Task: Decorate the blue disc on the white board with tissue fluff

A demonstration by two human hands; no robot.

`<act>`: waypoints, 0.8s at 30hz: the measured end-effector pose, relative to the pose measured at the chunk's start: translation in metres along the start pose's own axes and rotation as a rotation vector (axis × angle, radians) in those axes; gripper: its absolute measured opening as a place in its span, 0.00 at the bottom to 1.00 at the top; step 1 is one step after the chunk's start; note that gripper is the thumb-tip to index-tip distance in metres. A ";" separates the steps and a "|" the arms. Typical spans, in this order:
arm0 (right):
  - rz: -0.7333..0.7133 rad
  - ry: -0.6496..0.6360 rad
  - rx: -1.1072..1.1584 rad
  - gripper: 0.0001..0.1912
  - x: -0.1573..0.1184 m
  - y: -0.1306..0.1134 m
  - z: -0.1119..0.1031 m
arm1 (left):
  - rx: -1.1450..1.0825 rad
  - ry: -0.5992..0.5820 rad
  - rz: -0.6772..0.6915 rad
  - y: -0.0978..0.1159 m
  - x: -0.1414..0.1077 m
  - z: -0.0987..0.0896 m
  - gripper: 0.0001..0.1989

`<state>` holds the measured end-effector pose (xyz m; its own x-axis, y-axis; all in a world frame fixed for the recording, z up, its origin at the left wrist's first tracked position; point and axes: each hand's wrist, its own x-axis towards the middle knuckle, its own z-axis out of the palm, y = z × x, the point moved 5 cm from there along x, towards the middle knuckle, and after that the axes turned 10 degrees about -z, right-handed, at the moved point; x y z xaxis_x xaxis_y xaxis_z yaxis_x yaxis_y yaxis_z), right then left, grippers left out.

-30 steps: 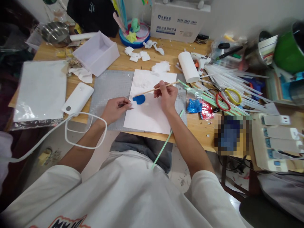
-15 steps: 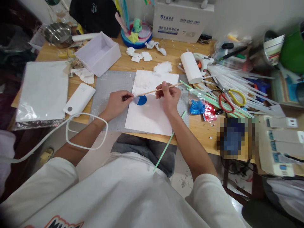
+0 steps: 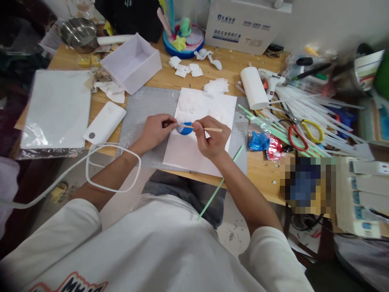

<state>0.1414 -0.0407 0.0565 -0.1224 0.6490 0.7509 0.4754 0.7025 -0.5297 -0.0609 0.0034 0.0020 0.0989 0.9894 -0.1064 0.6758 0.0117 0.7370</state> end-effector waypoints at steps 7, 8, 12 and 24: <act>-0.036 -0.031 -0.070 0.24 0.003 -0.002 0.002 | -0.007 -0.015 -0.005 -0.001 0.000 0.001 0.07; -0.048 -0.030 -0.079 0.24 0.003 -0.003 0.002 | -0.006 -0.011 -0.005 -0.001 0.000 0.002 0.07; -0.106 -0.018 -0.074 0.20 0.004 -0.006 0.001 | 0.003 -0.007 -0.022 0.000 0.000 0.002 0.07; -0.102 -0.041 -0.070 0.21 0.004 -0.006 0.002 | 0.019 0.014 -0.019 0.002 0.000 0.001 0.07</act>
<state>0.1364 -0.0416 0.0613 -0.2081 0.5873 0.7822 0.5177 0.7446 -0.4213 -0.0583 0.0033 0.0028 0.0760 0.9909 -0.1111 0.6912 0.0280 0.7222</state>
